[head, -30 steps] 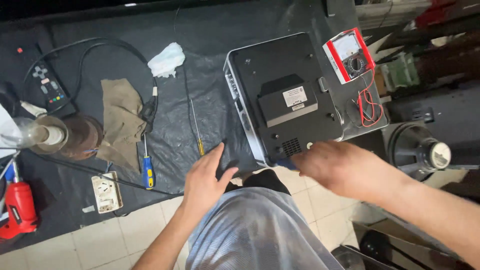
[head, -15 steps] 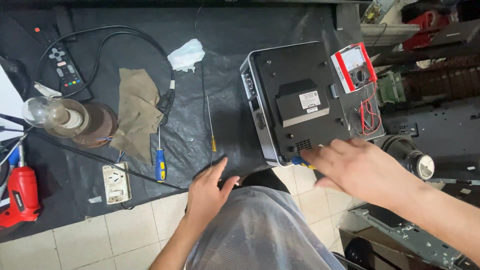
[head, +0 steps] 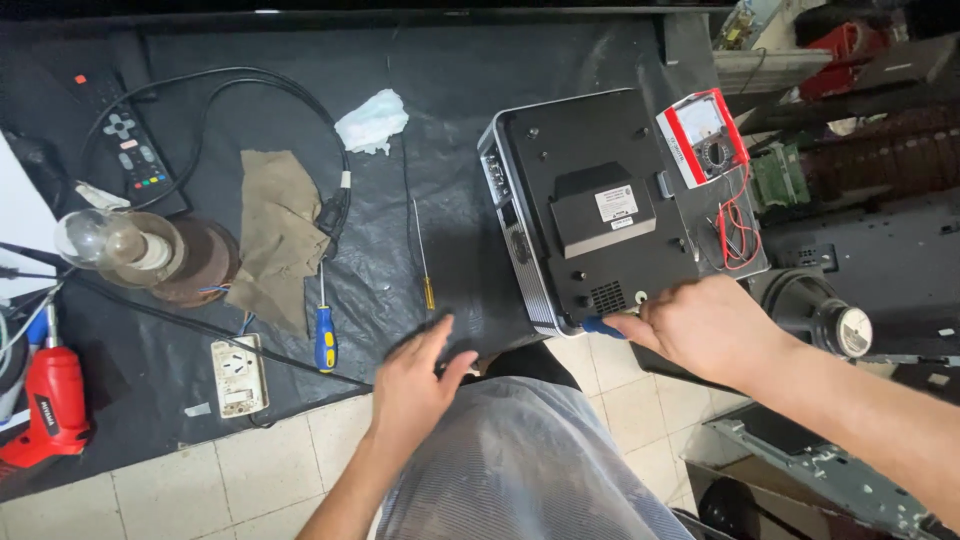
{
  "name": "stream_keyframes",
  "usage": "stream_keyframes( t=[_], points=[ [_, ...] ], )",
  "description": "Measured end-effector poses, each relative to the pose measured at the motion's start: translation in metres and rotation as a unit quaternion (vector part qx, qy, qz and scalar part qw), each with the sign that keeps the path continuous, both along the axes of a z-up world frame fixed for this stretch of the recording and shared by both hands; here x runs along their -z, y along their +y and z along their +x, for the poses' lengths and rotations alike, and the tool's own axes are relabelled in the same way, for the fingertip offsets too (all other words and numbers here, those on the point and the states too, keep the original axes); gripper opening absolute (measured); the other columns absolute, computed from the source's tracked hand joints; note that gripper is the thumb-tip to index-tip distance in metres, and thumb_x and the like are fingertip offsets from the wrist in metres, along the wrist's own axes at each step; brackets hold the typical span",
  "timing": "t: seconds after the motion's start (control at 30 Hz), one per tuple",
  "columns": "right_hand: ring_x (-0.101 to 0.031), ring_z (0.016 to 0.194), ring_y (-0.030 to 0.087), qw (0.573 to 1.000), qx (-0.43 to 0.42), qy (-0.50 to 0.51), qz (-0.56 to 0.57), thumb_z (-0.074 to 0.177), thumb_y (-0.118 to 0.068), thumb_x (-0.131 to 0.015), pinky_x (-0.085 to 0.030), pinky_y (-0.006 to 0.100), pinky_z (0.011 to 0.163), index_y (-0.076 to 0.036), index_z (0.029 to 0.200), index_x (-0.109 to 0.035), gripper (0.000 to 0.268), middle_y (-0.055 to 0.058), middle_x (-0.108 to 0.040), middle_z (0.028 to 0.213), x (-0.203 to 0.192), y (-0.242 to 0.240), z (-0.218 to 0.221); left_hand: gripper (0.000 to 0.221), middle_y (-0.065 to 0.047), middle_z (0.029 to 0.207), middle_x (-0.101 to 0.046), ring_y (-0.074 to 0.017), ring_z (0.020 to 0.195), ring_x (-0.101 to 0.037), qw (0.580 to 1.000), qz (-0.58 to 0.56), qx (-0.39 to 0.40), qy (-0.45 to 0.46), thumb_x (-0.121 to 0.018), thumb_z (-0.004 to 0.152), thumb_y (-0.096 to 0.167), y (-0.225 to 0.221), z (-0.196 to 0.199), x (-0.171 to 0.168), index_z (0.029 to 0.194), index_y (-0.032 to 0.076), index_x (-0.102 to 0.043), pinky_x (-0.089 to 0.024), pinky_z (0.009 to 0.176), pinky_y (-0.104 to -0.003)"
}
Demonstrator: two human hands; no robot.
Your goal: Tightening screws on the back of an electronic device using a screwdriver and then wiping the surface with a cloth.
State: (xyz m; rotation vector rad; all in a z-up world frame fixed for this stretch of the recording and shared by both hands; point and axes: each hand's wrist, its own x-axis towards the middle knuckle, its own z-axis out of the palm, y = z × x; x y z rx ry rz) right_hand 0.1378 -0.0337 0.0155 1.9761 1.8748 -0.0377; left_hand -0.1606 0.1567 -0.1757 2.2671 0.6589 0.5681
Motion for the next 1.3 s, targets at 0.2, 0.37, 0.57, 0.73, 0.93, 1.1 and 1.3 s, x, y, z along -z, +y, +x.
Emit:
stream_keyframes(
  t=[0.2, 0.37, 0.57, 0.73, 0.93, 1.1, 1.3],
  points=[
    [-0.067, 0.06, 0.029, 0.994, 0.109, 0.003, 0.001, 0.1, -0.085, -0.046, -0.042, 0.045, 0.048, -0.022, 0.062, -0.059, 0.074, -0.003, -0.064, 0.063, 0.003, -0.018, 0.003, 0.051, -0.005, 0.101, -0.088, -0.0132, 0.067, -0.081, 0.991, -0.065, 0.097, -0.072, -0.074, 0.104, 0.045, -0.019, 0.026, -0.054, 0.134, 0.005, -0.076, -0.067, 0.056, -0.035],
    [-0.069, 0.133, 0.032, 0.932, 0.124, 0.286, 0.186, 0.105, -0.07, -0.027, -0.055, 0.047, 0.112, -0.006, 0.14, -0.067, 0.083, 0.011, -0.074, 0.143, -0.005, -0.019, 0.003, 0.036, -0.004, 0.088, -0.081, -0.0226, 0.068, -0.074, 0.99, 0.015, 0.084, -0.112, -0.084, 0.101, 0.037, -0.02, 0.043, -0.105, 0.12, 0.007, -0.079, -0.057, 0.057, -0.039],
    [-0.046, 0.16, 0.044, 0.927, -0.01, 0.294, 0.233, 0.093, -0.043, -0.083, -0.038, 0.06, 0.133, -0.013, 0.146, -0.065, 0.063, 0.018, -0.056, 0.166, 0.088, -0.036, 0.028, 0.061, -0.002, 0.062, -0.064, -0.0224, 0.054, -0.067, 0.989, 0.136, 0.057, -0.007, -0.08, 0.102, 0.065, -0.062, 0.087, -0.165, 0.067, 0.018, -0.062, -0.047, 0.045, -0.04],
    [-0.046, 0.159, 0.036, 0.884, -0.095, 0.399, 0.225, 0.109, -0.051, -0.052, -0.033, 0.06, 0.132, -0.021, 0.131, -0.079, 0.046, 0.006, -0.063, 0.159, 0.109, -0.013, 0.053, 0.013, 0.001, 0.076, -0.073, -0.0216, 0.064, -0.069, 0.947, 0.176, 0.194, 0.189, -0.073, 0.1, 0.031, -0.096, 0.159, -0.175, 0.092, 0.035, -0.083, -0.043, 0.043, -0.039],
    [-0.052, 0.154, 0.032, 0.849, -0.161, 0.472, 0.176, 0.103, -0.03, -0.068, -0.032, 0.065, 0.131, -0.016, 0.136, -0.072, 0.037, -0.001, -0.07, 0.148, 0.124, 0.008, 0.075, 0.026, -0.002, 0.11, -0.082, -0.0292, 0.098, -0.079, 0.847, 0.076, 0.272, 0.45, -0.07, 0.09, 0.011, -0.099, 0.206, -0.192, 0.104, 0.023, -0.088, -0.059, 0.053, -0.048],
    [-0.053, 0.151, 0.033, 0.783, -0.224, 0.563, 0.141, 0.105, -0.03, -0.071, -0.023, 0.067, 0.134, -0.015, 0.11, -0.08, 0.018, -0.008, -0.073, 0.139, 0.13, 0.033, 0.084, 0.027, -0.007, 0.115, -0.082, -0.0268, 0.1, -0.079, 0.797, 0.071, 0.239, 0.551, -0.07, 0.095, 0.007, -0.117, 0.221, -0.217, 0.111, 0.021, -0.087, -0.058, 0.058, -0.04],
    [-0.049, 0.153, 0.032, 0.788, -0.223, 0.569, 0.075, 0.089, -0.012, -0.08, -0.016, 0.07, 0.13, -0.021, 0.087, -0.086, 0.011, -0.005, -0.08, 0.134, 0.14, 0.048, 0.081, 0.032, 0.008, 0.068, -0.062, -0.0136, 0.057, -0.057, 0.805, 0.262, 0.205, 0.491, -0.075, 0.08, -0.002, -0.148, 0.211, -0.201, 0.073, 0.029, -0.069, -0.031, 0.046, -0.035]
  ],
)
